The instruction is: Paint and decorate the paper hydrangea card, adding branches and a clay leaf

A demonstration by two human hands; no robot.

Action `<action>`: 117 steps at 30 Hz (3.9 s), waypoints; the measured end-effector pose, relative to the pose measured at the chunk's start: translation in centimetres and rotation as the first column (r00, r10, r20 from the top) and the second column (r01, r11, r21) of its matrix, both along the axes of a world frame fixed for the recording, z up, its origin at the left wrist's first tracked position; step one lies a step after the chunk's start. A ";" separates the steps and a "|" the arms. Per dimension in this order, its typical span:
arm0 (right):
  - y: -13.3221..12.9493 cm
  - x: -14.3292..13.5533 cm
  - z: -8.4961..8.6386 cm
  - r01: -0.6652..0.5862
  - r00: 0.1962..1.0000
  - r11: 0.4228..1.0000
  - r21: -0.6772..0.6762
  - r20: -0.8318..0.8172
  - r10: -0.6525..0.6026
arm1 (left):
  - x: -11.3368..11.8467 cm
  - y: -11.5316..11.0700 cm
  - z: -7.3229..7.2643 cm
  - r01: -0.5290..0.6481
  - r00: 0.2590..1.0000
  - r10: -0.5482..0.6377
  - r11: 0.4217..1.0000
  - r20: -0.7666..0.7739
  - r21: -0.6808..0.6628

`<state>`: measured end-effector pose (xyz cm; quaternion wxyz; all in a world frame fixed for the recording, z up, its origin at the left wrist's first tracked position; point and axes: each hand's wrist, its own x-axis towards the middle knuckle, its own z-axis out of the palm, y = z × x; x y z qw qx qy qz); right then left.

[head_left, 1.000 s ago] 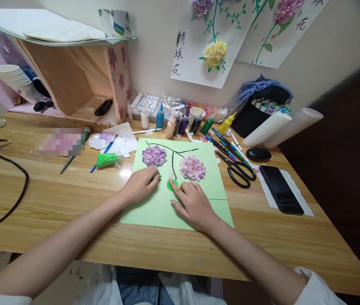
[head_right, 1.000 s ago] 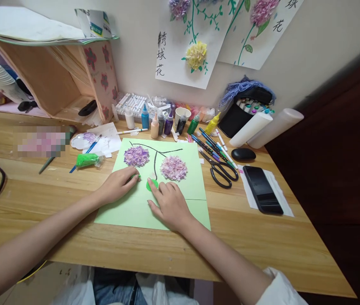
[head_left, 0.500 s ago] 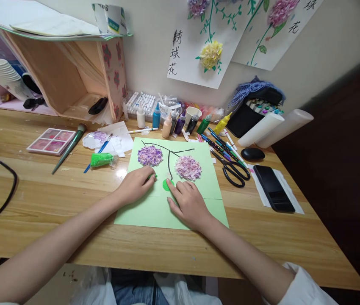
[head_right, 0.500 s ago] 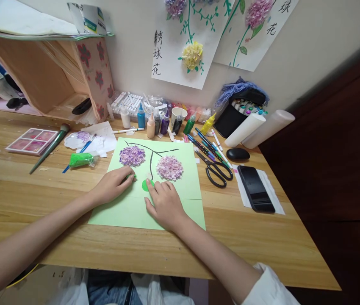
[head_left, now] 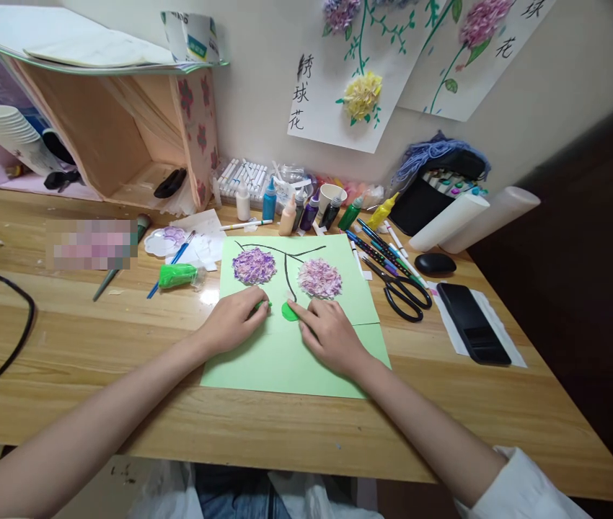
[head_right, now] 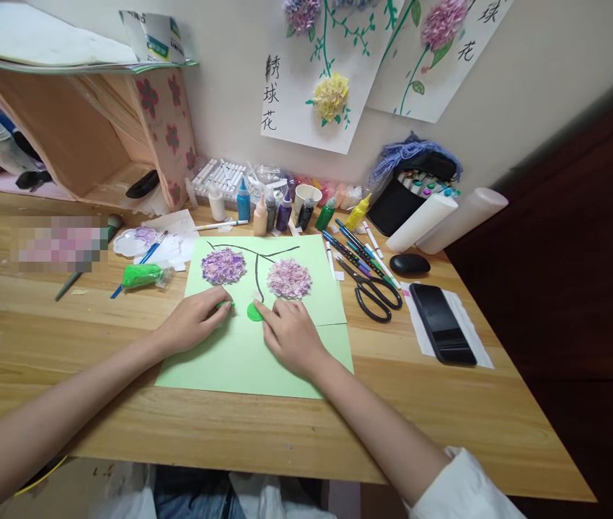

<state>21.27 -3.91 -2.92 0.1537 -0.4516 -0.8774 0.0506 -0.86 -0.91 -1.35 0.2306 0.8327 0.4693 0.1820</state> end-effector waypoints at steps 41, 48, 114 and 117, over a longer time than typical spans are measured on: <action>-0.9 -0.1 0.1 -0.034 0.991 0.990 0.134 -0.125 0.051 | 0.2 0.3 -0.1 0.046 0.994 -0.049 0.998 -0.100 -0.035; -0.9 -0.6 0.1 0.020 0.995 0.993 0.116 -0.101 -0.009 | 0.1 0.2 -0.2 0.055 0.992 -0.057 0.998 -0.116 -0.014; -1.6 -2.0 0.6 -0.028 0.753 0.993 0.117 -0.651 0.098 | 2.0 -1.7 2.1 0.310 0.926 -0.177 0.862 0.335 -0.401; -1.6 -1.9 1.0 -0.020 0.724 0.998 0.055 -0.688 0.053 | 1.5 -1.4 2.3 0.326 0.919 -0.190 0.858 0.345 -0.396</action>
